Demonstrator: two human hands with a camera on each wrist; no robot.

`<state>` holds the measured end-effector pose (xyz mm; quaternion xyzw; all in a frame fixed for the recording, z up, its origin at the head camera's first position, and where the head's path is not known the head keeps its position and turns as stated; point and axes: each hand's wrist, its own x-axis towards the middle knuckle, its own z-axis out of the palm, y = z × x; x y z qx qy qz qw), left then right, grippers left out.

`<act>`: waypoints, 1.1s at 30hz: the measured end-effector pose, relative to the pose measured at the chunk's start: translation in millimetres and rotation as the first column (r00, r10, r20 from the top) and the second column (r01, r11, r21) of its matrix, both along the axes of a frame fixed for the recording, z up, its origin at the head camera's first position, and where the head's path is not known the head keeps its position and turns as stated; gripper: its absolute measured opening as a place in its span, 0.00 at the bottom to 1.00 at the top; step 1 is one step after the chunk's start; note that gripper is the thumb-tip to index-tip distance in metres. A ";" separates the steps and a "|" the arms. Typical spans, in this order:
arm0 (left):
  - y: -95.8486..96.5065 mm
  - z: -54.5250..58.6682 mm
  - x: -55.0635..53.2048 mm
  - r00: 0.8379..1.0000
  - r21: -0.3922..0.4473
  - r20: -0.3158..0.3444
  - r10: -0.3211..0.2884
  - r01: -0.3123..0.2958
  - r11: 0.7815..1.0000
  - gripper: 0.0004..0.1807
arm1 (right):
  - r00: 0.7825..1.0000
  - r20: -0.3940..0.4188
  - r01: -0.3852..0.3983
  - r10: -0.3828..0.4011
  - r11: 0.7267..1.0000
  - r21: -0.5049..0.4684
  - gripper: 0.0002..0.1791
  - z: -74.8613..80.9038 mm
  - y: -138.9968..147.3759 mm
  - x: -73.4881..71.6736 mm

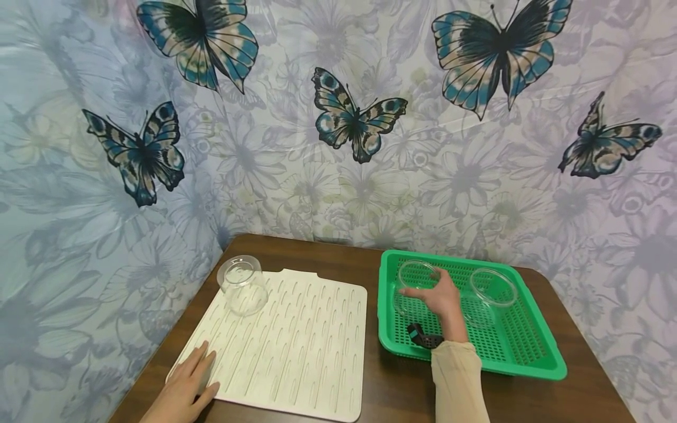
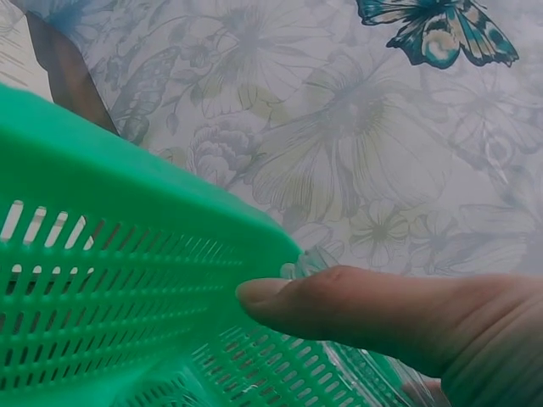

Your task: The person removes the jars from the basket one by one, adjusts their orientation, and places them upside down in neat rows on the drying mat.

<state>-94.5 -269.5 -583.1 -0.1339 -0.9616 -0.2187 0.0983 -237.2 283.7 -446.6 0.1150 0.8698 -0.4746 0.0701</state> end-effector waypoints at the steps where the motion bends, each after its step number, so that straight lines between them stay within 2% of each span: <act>1: 0.6 1.1 0.2 1.000 0.003 0.005 0.002 -0.002 1.000 0.34 | 1.000 -0.002 0.001 -0.001 1.000 0.000 0.71 -1.0 0.7 -0.4; 7: 1.7 -0.2 0.8 1.000 0.005 -0.005 0.006 -0.006 1.000 0.34 | 1.000 -0.017 0.015 -0.015 1.000 0.012 0.72 -4.1 3.1 -1.3; 14: 1.4 -2.1 0.6 1.000 0.002 -0.009 0.007 -0.007 1.000 0.34 | 0.998 -0.027 0.050 -0.050 0.998 -0.024 0.71 3.7 -0.7 5.2; 19: 1.5 -1.4 1.3 1.000 0.001 -0.003 0.007 -0.007 1.000 0.35 | 0.996 -0.070 0.053 -0.055 0.998 -0.028 0.69 17.2 -4.6 12.6; 25: 2.1 1.4 0.9 1.000 0.025 0.007 0.002 -0.002 1.000 0.35 | 0.984 -0.170 0.051 -0.048 0.999 0.015 0.69 36.8 -9.2 21.9; 28: 2.9 3.8 0.3 1.000 0.024 0.023 0.003 -0.004 1.000 0.35 | 0.973 -0.227 0.061 -0.052 0.998 0.035 0.67 48.9 -13.8 28.9; 33: 6.3 12.7 0.6 0.998 0.004 0.059 0.012 -0.013 1.000 0.35 | 0.941 -0.330 0.098 -0.077 0.994 0.050 0.62 71.1 -23.7 43.7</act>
